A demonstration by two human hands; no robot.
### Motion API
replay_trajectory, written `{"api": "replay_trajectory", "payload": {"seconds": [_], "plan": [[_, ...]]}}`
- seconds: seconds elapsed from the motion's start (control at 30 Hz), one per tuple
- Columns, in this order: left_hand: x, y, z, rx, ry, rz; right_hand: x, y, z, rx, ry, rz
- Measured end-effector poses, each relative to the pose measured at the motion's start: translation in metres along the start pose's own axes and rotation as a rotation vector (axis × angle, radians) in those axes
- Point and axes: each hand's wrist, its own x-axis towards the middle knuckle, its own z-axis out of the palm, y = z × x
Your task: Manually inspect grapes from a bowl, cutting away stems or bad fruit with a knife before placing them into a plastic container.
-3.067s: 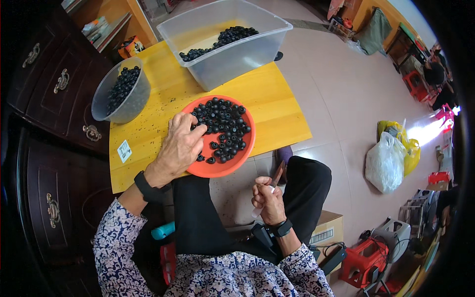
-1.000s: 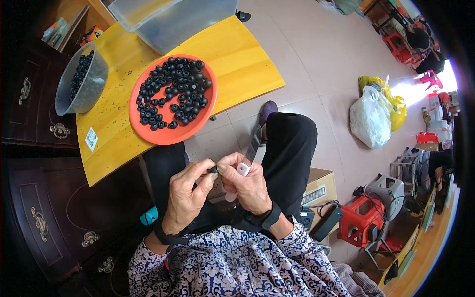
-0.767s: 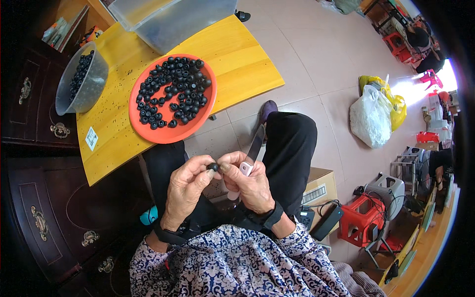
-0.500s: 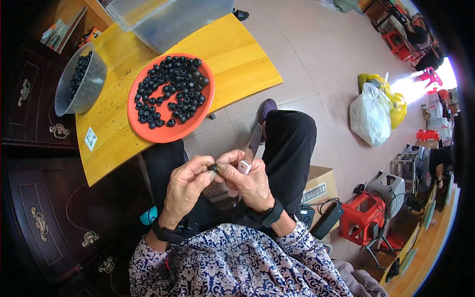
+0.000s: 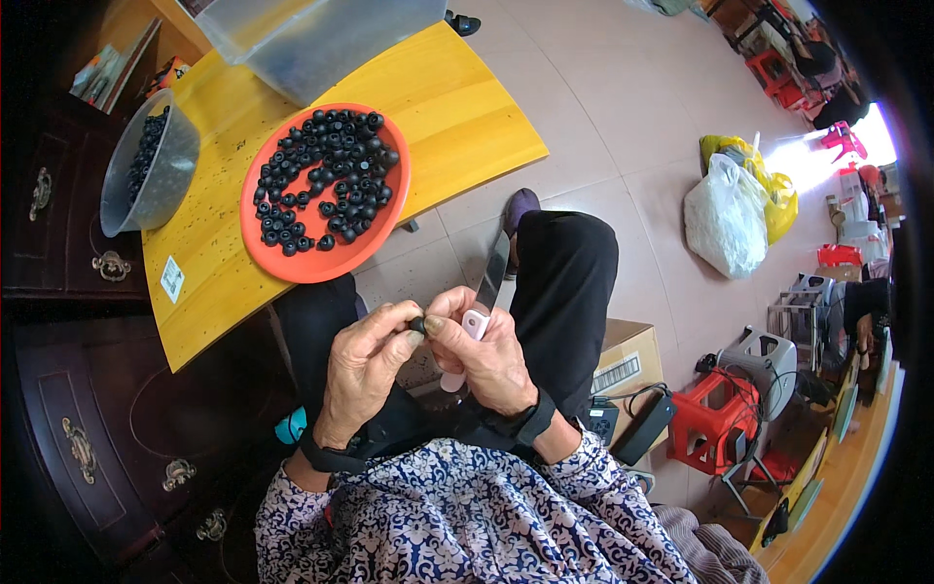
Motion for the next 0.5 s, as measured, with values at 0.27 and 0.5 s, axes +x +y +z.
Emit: {"api": "replay_trajectory", "payload": {"seconds": [0.27, 0.5], "plan": [[0.0057, 0.0008, 0.003, -0.093, 0.005, -0.024, -0.0009, -0.0049, -0.001, 0.029, -0.002, -0.011], [0.0101, 0.0033, 0.0045, 0.1, 0.005, 0.107, 0.0007, -0.0018, -0.0037, 0.007, -0.01, -0.055]]}}
